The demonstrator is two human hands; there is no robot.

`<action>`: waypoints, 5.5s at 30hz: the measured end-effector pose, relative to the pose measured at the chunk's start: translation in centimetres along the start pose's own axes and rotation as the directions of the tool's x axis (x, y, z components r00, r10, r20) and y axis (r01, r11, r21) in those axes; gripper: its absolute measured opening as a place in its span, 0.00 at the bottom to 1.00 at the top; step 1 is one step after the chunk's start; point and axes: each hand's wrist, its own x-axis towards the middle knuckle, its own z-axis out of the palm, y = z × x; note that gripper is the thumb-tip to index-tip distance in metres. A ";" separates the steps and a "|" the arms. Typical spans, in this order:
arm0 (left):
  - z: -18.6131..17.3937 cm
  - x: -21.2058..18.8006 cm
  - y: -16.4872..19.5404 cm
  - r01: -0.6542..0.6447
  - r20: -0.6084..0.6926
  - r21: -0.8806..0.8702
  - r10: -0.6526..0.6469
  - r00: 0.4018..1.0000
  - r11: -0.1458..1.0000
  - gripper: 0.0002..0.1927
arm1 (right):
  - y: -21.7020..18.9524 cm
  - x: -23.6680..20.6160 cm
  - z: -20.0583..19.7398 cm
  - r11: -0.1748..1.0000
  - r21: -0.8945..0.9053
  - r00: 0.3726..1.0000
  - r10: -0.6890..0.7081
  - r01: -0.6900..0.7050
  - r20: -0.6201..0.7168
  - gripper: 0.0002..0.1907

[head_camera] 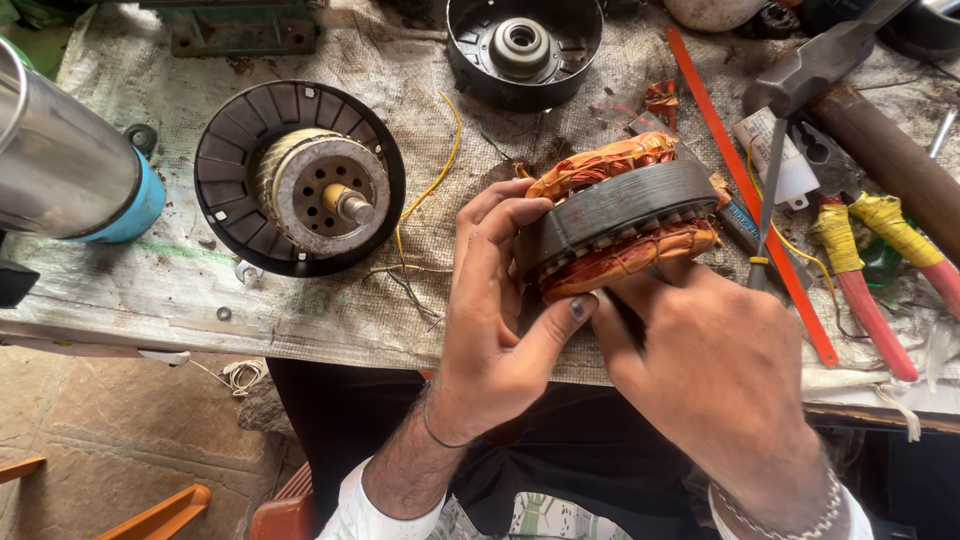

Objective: The person holds a motor stator with copper windings and presses the windings down into the lamination stack, working around the ring by hand while rotating the stator. Near the end they pick up a black foam sanding block and continue working on the stator windings.

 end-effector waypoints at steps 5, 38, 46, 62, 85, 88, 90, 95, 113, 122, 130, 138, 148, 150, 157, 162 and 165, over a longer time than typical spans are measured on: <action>-0.3 0.0 0.1 0.016 0.038 0.004 -0.016 0.999 1.000 0.34 | 0.0 0.1 0.3 0.999 0.021 0.998 0.024 -0.025 0.053 0.12; -0.3 0.2 0.0 0.018 0.066 -0.056 -0.014 0.998 0.998 0.35 | 1.4 -0.2 2.5 0.988 0.062 0.990 -0.143 0.144 -0.020 0.12; -0.2 0.1 0.0 0.000 0.067 -0.058 0.004 0.998 0.998 0.34 | 1.0 0.0 1.5 0.992 -0.039 0.992 -0.118 0.120 0.042 0.14; -0.2 0.1 0.0 -0.003 0.057 -0.046 0.005 0.998 0.999 0.36 | 0.8 0.4 1.3 0.995 0.101 0.982 -0.036 0.018 0.184 0.13; -0.4 0.4 -0.1 0.023 0.068 -0.090 -0.017 0.998 0.996 0.35 | 1.1 0.6 1.1 0.991 0.130 0.980 -0.006 -0.020 0.197 0.16; -0.4 0.3 0.0 0.035 0.065 -0.092 -0.029 0.997 0.995 0.36 | 1.3 0.1 1.6 0.993 0.114 0.993 -0.032 0.019 0.117 0.16; -0.4 0.3 -0.1 0.054 0.071 -0.116 -0.046 0.996 0.992 0.36 | 1.1 -0.2 1.8 0.999 0.036 0.993 -0.037 0.033 0.110 0.17; -0.5 0.2 0.0 0.052 0.074 -0.085 -0.045 0.996 0.995 0.36 | 0.2 -0.3 1.6 0.999 -0.032 0.993 0.016 -0.012 0.114 0.15; -0.4 0.3 0.0 -0.021 0.076 -0.015 0.022 0.997 1.000 0.34 | -0.2 0.0 0.9 0.993 -0.119 0.993 0.013 0.001 0.119 0.15; -0.2 0.4 0.1 -0.012 0.071 -0.010 0.013 0.997 1.000 0.33 | 0.8 -0.1 1.6 0.996 -0.060 0.997 -0.066 0.069 0.044 0.13; -0.1 0.2 0.0 -0.018 0.062 -0.012 0.018 0.998 1.000 0.34 | 0.2 0.1 1.1 0.993 -0.020 0.994 -0.113 0.113 -0.013 0.12; -0.3 0.3 -0.2 -0.015 0.071 -0.050 0.018 0.997 0.999 0.32 | 0.3 0.0 1.5 0.991 -0.077 0.994 -0.108 0.110 0.024 0.12; -0.3 0.3 0.0 -0.024 0.070 0.027 0.022 0.997 0.999 0.35 | 1.0 0.0 1.7 0.998 -0.022 0.995 -0.057 0.059 0.080 0.12; -0.3 0.3 -0.1 -0.044 0.068 0.009 0.043 0.997 0.999 0.34 | 0.8 0.1 1.5 0.992 0.011 0.992 -0.124 0.125 -0.020 0.12; -0.4 0.3 0.0 -0.008 0.074 -0.031 0.010 0.997 0.999 0.35 | 0.3 0.9 0.8 0.995 0.036 0.994 -0.099 0.097 0.040 0.11; -0.4 0.2 0.0 0.011 0.074 -0.064 -0.006 0.997 0.998 0.35 | 0.7 0.6 1.2 0.986 0.101 0.991 -0.134 0.135 -0.020 0.11; -0.4 0.2 0.0 0.015 0.086 -0.041 -0.011 0.996 0.999 0.34 | 1.0 0.2 1.1 0.999 0.027 0.987 -0.035 0.032 0.157 0.14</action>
